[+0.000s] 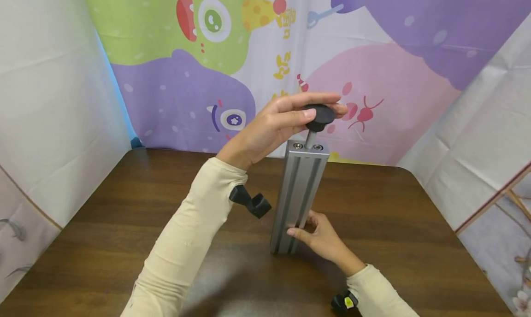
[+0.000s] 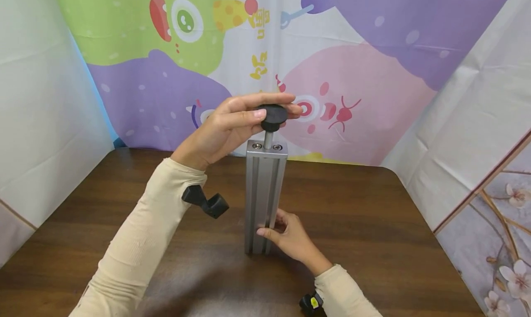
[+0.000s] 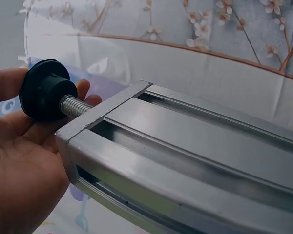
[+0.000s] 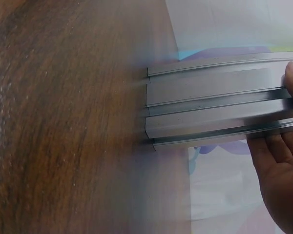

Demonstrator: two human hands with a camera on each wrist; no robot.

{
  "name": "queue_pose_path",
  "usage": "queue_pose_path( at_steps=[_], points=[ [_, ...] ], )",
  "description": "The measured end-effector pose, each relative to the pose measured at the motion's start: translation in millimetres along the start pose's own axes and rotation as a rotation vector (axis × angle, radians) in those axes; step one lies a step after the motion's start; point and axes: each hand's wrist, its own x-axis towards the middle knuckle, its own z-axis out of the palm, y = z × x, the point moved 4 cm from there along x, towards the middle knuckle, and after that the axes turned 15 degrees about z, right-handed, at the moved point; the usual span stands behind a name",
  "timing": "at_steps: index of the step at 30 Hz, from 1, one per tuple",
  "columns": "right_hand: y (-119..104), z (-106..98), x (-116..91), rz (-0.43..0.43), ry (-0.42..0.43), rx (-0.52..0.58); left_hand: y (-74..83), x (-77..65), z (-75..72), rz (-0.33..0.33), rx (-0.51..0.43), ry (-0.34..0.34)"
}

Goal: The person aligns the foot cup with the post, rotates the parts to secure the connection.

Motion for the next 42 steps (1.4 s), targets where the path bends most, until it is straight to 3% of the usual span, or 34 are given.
queue_pose_path(
  at_steps=[5, 9, 11, 15, 18, 20, 23, 26, 29, 32, 38, 40, 42],
  points=[
    [-2.4, -1.7, -0.6, 0.006, 0.02, -0.009, 1.7, 1.4, -0.2, 0.005, 0.042, -0.021],
    [-2.1, -0.9, -0.7, 0.006, 0.011, -0.003, 6.0, 0.5, 2.3, 0.024, 0.179, -0.027],
    [-1.3, -0.5, -0.8, 0.002, 0.003, 0.003, 9.4, -1.1, 4.6, 0.044, 0.32, 0.004],
    [-0.3, -0.4, -0.8, 0.0, -0.004, 0.014, 17.5, -5.5, 12.2, 0.115, 0.76, 0.097],
    [0.5, -1.0, -0.6, 0.0, -0.009, 0.018, 23.0, -8.1, 21.1, 0.221, 1.126, 0.143],
    [0.8, -1.3, -0.6, 0.002, -0.013, 0.022, 24.9, -9.0, 26.8, 0.296, 1.309, 0.169],
    [0.7, -1.4, -0.7, 0.003, -0.013, 0.021, 24.8, -8.7, 32.0, 0.357, 1.477, 0.207],
    [0.2, -1.4, -1.0, 0.01, -0.006, 0.018, 22.0, -7.9, 33.7, 0.409, 1.537, 0.221],
    [-0.5, -0.9, -1.3, 0.016, -0.005, 0.017, 18.5, -7.9, 30.9, 0.456, 1.47, 0.215],
    [-1.1, -0.5, -1.2, 0.011, -0.012, 0.019, 15.5, -6.9, 24.1, 0.451, 1.24, 0.152],
    [0.1, -1.0, -0.3, 0.0, -0.011, 0.006, 6.1, -2.7, 4.9, 0.221, 0.574, -0.013],
    [0.4, -0.7, -0.2, 0.005, -0.013, 0.005, 2.8, -1.3, -0.1, 0.169, 0.427, -0.046],
    [0.7, 0.0, -0.5, 0.016, -0.017, 0.014, 0.2, -1.0, -2.9, 0.168, 0.358, -0.089]
  ],
)
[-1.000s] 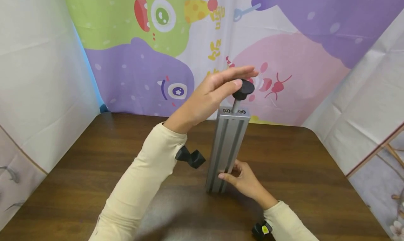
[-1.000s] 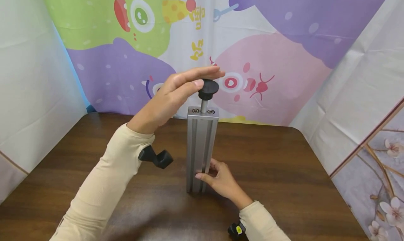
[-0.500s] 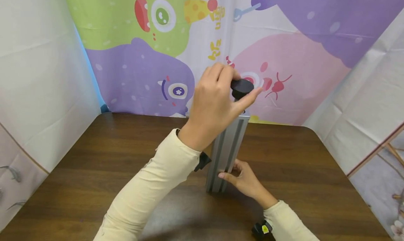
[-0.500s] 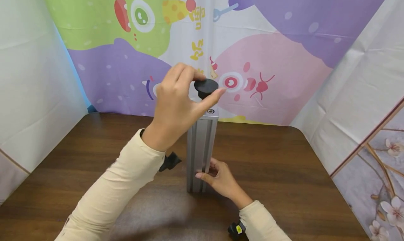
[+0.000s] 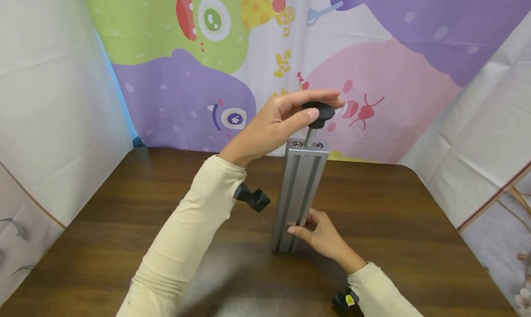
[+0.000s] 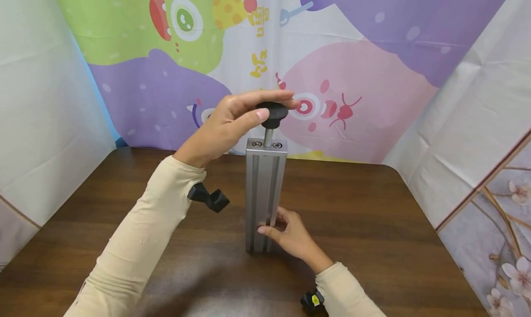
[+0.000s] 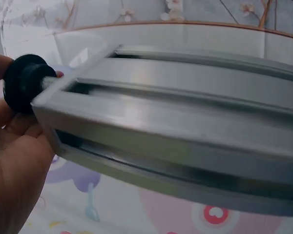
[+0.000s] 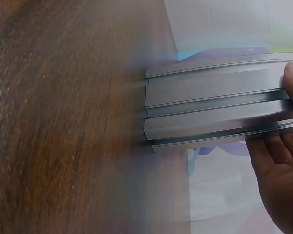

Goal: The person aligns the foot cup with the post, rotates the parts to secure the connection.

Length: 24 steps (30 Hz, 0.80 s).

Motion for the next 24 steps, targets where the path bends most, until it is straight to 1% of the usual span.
queue_pose_path(
  at_steps=[3, 6, 11, 14, 15, 16, 18, 19, 21, 23, 24],
  points=[
    [0.3, 0.2, -0.1, 0.012, -0.001, 0.005, -3.1, -1.4, 0.2, 0.028, -0.057, -0.027],
    [0.3, 0.1, 0.3, 0.018, 0.0, 0.006, -4.2, -2.2, 0.6, 0.04, -0.073, -0.024],
    [0.7, -0.6, 0.0, 0.009, 0.009, 0.003, -5.0, -1.8, 1.2, 0.019, -0.068, -0.01],
    [1.3, -0.3, -0.4, -0.002, 0.012, 0.002, -2.9, -0.9, 2.6, 0.01, -0.059, 0.016],
    [1.3, -0.2, -0.6, -0.004, 0.013, 0.003, -1.6, -0.7, 3.5, 0.009, -0.042, 0.026],
    [1.6, -0.2, -0.5, -0.005, 0.014, 0.004, 0.1, -0.8, 4.4, 0.011, -0.007, 0.036],
    [2.2, -0.3, 0.0, -0.003, 0.014, 0.009, 4.7, -1.0, 6.7, 0.037, 0.136, 0.06],
    [2.3, -0.5, 0.0, -0.005, 0.013, 0.012, 7.5, -1.6, 8.2, 0.054, 0.229, 0.073],
    [2.5, -0.9, 0.6, -0.007, 0.008, 0.012, 13.8, -3.0, 11.0, 0.099, 0.458, 0.107],
    [2.5, -1.3, 1.1, -0.01, 0.001, 0.013, 20.1, -4.8, 14.2, 0.158, 0.681, 0.155],
    [2.3, -1.7, 1.2, -0.012, -0.001, 0.013, 22.8, -5.8, 16.2, 0.184, 0.765, 0.18]
  ],
)
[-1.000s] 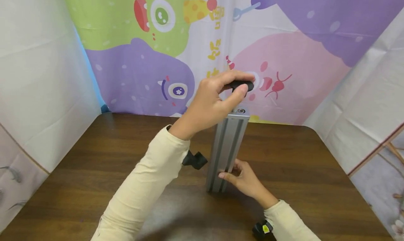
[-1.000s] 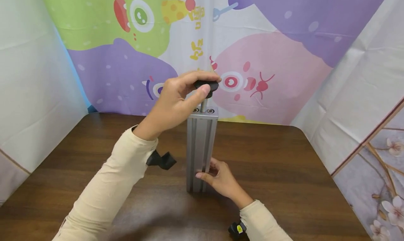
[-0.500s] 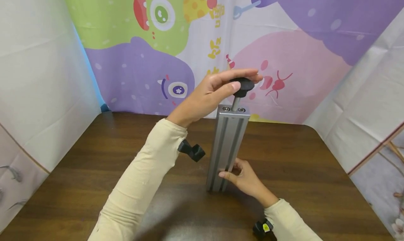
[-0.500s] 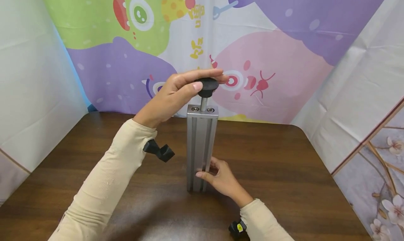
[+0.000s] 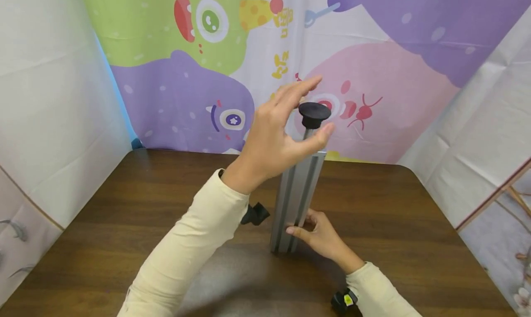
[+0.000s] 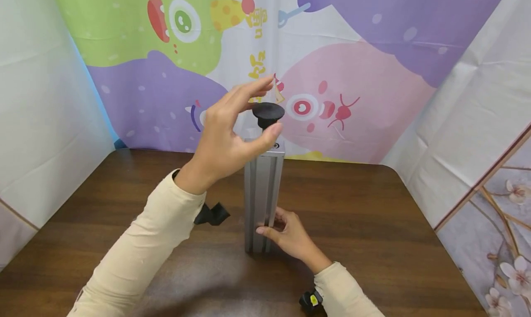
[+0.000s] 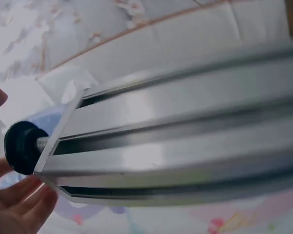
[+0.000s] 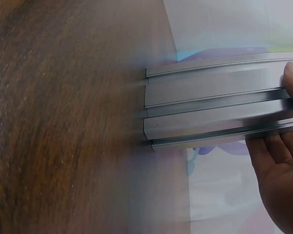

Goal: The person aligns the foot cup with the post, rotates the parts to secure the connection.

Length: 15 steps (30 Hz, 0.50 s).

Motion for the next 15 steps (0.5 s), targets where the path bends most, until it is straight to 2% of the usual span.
queue_pose_path(
  at_steps=[2, 4, 7, 9, 12, 14, 15],
  points=[
    [-0.9, -0.4, 0.3, 0.0, -0.004, 0.001, 5.2, -1.9, -0.5, 0.029, 0.142, 0.046],
    [-1.5, -0.8, 0.4, 0.004, -0.004, 0.001, 8.6, -3.5, 0.3, 0.037, 0.244, 0.074],
    [-1.9, -1.4, 0.5, 0.013, 0.003, -0.004, 10.1, -2.8, 3.4, 0.021, 0.352, 0.089],
    [-1.6, -1.4, 0.5, 0.015, 0.007, -0.002, 9.8, -0.9, 5.5, 0.016, 0.391, 0.092],
    [-1.0, -0.8, 0.3, 0.017, 0.005, 0.009, 7.8, 0.5, 6.8, 0.019, 0.361, 0.109],
    [-1.2, -0.7, 0.1, 0.015, 0.004, 0.011, 4.7, 0.1, 6.1, 0.021, 0.265, 0.114],
    [-1.4, -1.0, 0.2, 0.014, 0.006, 0.007, 2.3, -0.3, 5.6, 0.014, 0.18, 0.108]
  ],
)
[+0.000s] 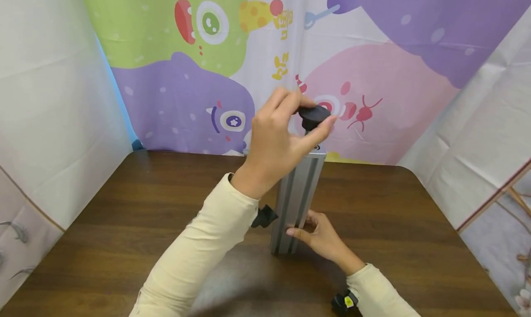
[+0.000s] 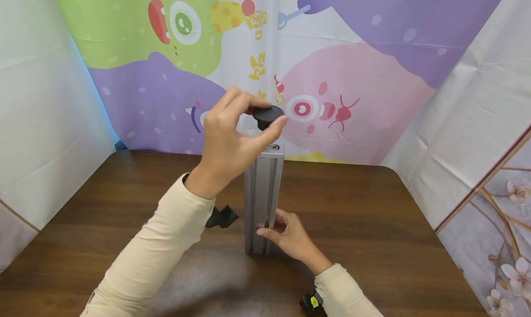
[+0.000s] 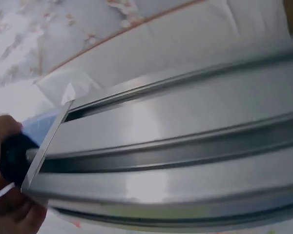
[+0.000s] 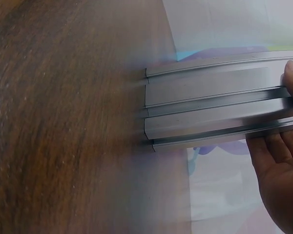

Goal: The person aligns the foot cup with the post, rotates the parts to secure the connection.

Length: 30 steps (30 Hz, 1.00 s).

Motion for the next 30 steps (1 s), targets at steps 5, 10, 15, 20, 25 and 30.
queue_pose_path(
  at_steps=[5, 10, 15, 20, 25, 30],
  points=[
    [-2.5, -0.9, -0.2, -0.01, 0.008, -0.025, -17.1, -4.4, 4.9, -0.179, -0.647, -0.111],
    [-1.7, -0.7, 0.2, 0.005, 0.003, -0.03, -25.4, -7.0, 8.3, -0.281, -1.004, -0.189],
    [-1.0, 0.2, -0.2, -0.006, -0.002, -0.036, -26.5, -6.8, 8.6, -0.241, -1.026, -0.213],
    [-2.5, 0.4, -1.5, -0.011, 0.0, -0.033, -26.9, -6.1, 8.3, -0.269, -0.993, -0.208],
    [-2.2, 1.6, -1.3, 0.002, 0.006, -0.021, -22.8, -3.9, -1.8, -0.279, -0.645, -0.149],
    [-1.9, 1.0, -0.8, 0.017, -0.006, -0.011, -5.7, 0.8, -13.0, -0.149, -0.119, -0.103]
  ],
)
